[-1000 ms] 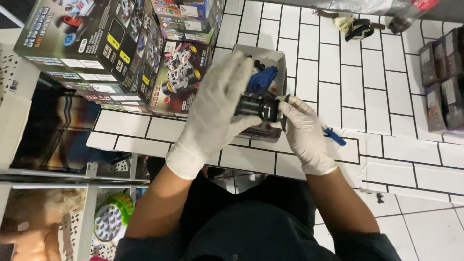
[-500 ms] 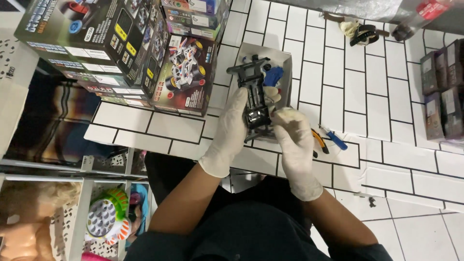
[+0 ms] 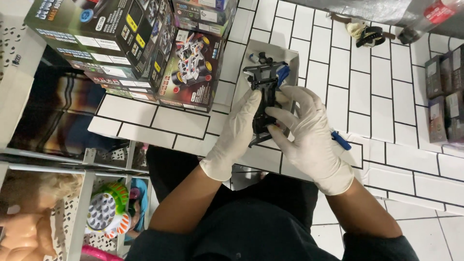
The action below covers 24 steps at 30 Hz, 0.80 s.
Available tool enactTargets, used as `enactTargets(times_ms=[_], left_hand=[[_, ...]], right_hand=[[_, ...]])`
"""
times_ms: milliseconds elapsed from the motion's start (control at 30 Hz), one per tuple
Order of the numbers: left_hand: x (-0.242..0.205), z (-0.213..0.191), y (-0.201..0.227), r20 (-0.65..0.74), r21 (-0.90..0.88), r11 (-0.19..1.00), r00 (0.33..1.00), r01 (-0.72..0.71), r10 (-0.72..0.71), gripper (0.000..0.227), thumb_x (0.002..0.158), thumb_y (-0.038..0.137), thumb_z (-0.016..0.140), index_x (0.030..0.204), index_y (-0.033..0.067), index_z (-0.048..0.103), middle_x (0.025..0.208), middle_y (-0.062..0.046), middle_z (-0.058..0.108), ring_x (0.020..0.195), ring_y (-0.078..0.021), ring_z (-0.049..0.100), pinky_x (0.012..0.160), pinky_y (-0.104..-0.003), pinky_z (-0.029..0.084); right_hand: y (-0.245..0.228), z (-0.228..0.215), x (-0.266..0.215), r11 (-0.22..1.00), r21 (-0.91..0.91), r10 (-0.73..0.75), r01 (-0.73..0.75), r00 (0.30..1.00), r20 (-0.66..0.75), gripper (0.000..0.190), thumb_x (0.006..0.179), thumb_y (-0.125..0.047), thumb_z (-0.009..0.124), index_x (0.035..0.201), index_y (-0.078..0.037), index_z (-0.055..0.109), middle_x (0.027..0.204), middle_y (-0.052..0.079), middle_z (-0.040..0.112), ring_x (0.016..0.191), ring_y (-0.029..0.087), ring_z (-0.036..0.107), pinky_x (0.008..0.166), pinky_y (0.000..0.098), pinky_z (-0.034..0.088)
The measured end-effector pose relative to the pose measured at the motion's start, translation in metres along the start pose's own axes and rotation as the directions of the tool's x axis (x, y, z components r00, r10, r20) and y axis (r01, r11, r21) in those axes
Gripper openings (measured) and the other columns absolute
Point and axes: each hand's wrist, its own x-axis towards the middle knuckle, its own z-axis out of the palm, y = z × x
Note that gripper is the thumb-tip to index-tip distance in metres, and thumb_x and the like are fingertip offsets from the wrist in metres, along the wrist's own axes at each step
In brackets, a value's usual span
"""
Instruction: The person assembles a blue toy car by attaching wheels and other parts using pliers and a screwdriver. They place the completed toy into a box and then proceed to assemble a second blue toy car in the same manner.
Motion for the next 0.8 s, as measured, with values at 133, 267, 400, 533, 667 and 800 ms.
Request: enactTargets(times_ms=[133, 267, 400, 533, 667, 800], left_hand=[[-0.009, -0.003, 0.002, 0.008, 0.045, 0.997, 0.998, -0.063, 0.062, 0.058, 0.100, 0.048, 0.053, 0.148, 0.0141, 0.051, 0.152, -0.020, 0.051, 0.143, -0.0285, 0.047, 0.123, -0.036, 0.028], [0.007, -0.011, -0.014, 0.010, 0.094, 0.992, 0.997, -0.079, 0.079, 0.063, 0.102, 0.049, 0.051, 0.149, 0.0083, 0.049, 0.153, -0.023, 0.047, 0.143, -0.0325, 0.043, 0.123, -0.040, 0.028], [0.024, -0.026, -0.018, 0.019, 0.132, 0.990, 0.999, -0.048, 0.046, 0.068, 0.102, 0.059, 0.042, 0.151, 0.0127, 0.047, 0.158, -0.017, 0.043, 0.150, -0.0275, 0.034, 0.125, -0.039, 0.020], [0.050, -0.033, -0.022, -0.049, 0.111, 0.992, 0.997, 0.057, -0.052, 0.071, 0.102, 0.057, 0.044, 0.154, 0.0086, 0.041, 0.160, -0.020, 0.037, 0.151, -0.0328, 0.028, 0.126, -0.043, 0.018], [0.047, -0.034, -0.020, -0.066, 0.035, 0.983, 0.982, 0.181, -0.179, 0.067, 0.099, 0.057, 0.049, 0.153, 0.0181, 0.045, 0.160, -0.012, 0.041, 0.150, -0.0245, 0.033, 0.126, -0.038, 0.021], [0.042, -0.032, -0.014, -0.058, 0.022, 0.973, 0.972, 0.229, -0.228, 0.064, 0.097, 0.055, 0.051, 0.149, 0.0172, 0.050, 0.152, -0.014, 0.049, 0.142, -0.0234, 0.043, 0.121, -0.039, 0.029]], right_hand=[[0.008, 0.000, 0.004, 0.997, -0.042, -0.063, 0.062, 0.998, -0.009, 0.032, 0.083, -0.018, 0.083, 0.114, -0.017, 0.075, 0.135, 0.010, 0.050, 0.133, 0.038, 0.044, 0.109, 0.0516, 0.039], [0.000, -0.005, 0.011, 0.998, -0.019, -0.056, 0.057, 0.998, 0.030, 0.019, 0.084, -0.016, 0.082, 0.102, -0.018, 0.074, 0.138, 0.007, 0.050, 0.138, 0.035, 0.042, 0.111, 0.0481, 0.035], [0.008, 0.002, 0.010, 0.839, 0.480, 0.232, -0.255, 0.967, 0.107, 0.021, 0.084, 0.000, 0.077, 0.101, -0.011, 0.074, 0.140, 0.013, 0.047, 0.138, 0.036, 0.046, 0.112, 0.0493, 0.041], [0.050, 0.022, 0.011, 0.977, 0.113, 0.183, -0.180, 0.983, -0.016, 0.014, 0.089, -0.009, 0.079, 0.101, -0.013, 0.074, 0.123, 0.008, 0.059, 0.126, 0.034, 0.054, 0.099, 0.0435, 0.045], [0.031, 0.028, 0.021, 0.997, 0.047, 0.062, -0.060, 0.997, -0.049, 0.032, 0.087, -0.010, 0.080, 0.118, -0.015, 0.074, 0.133, 0.012, 0.052, 0.132, 0.040, 0.045, 0.107, 0.0510, 0.041], [0.021, 0.034, 0.024, 0.994, -0.084, -0.068, 0.069, 0.998, 0.014, 0.025, 0.088, -0.020, 0.078, 0.113, -0.024, 0.077, 0.141, 0.009, 0.049, 0.140, 0.038, 0.040, 0.110, 0.0518, 0.036]])
